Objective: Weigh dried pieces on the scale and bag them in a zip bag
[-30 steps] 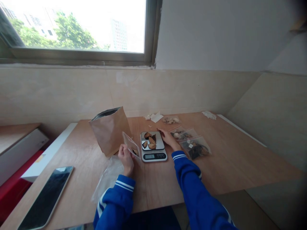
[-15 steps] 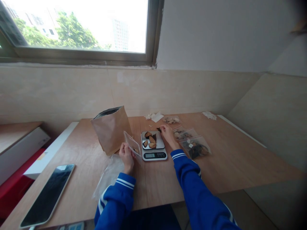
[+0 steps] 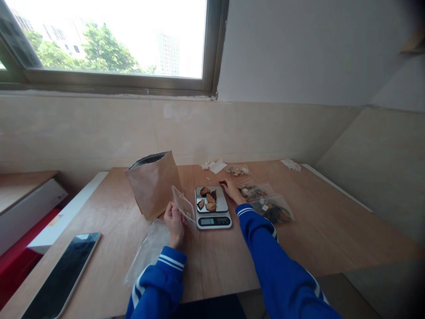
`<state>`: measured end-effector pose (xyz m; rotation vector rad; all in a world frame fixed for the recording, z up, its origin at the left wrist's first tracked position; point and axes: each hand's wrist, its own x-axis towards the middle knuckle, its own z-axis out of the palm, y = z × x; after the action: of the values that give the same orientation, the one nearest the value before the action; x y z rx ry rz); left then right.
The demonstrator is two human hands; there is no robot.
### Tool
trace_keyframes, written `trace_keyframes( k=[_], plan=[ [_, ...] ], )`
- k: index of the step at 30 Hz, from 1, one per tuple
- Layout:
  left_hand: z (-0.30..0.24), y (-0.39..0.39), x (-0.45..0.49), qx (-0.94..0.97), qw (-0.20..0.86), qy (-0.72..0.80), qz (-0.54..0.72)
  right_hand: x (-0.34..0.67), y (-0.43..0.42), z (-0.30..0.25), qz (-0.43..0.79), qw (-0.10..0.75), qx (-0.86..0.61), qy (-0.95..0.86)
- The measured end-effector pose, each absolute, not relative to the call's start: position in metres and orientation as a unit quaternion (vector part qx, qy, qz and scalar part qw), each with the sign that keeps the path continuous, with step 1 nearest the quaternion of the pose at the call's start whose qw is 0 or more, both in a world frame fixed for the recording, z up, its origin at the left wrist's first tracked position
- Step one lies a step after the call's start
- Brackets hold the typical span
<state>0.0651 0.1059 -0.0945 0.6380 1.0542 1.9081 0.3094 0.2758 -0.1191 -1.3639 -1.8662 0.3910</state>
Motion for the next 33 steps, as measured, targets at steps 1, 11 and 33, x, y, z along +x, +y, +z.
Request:
trace_keyframes(
  k=[1,11,33],
  plan=[
    [-0.094,0.106,0.065,0.258,0.421,0.419,0.762,0.309,0.275,-0.117,0.156,0.401,-0.544,-0.721],
    [-0.091,0.104,0.069,0.285,0.41,0.419,0.758,0.23,0.184,-0.011,0.316,0.496,-0.421,-0.691],
    [-0.084,0.102,0.07,0.275,0.406,0.407,0.771,0.213,0.147,-0.087,0.061,0.28,-0.549,-0.785]
  ],
)
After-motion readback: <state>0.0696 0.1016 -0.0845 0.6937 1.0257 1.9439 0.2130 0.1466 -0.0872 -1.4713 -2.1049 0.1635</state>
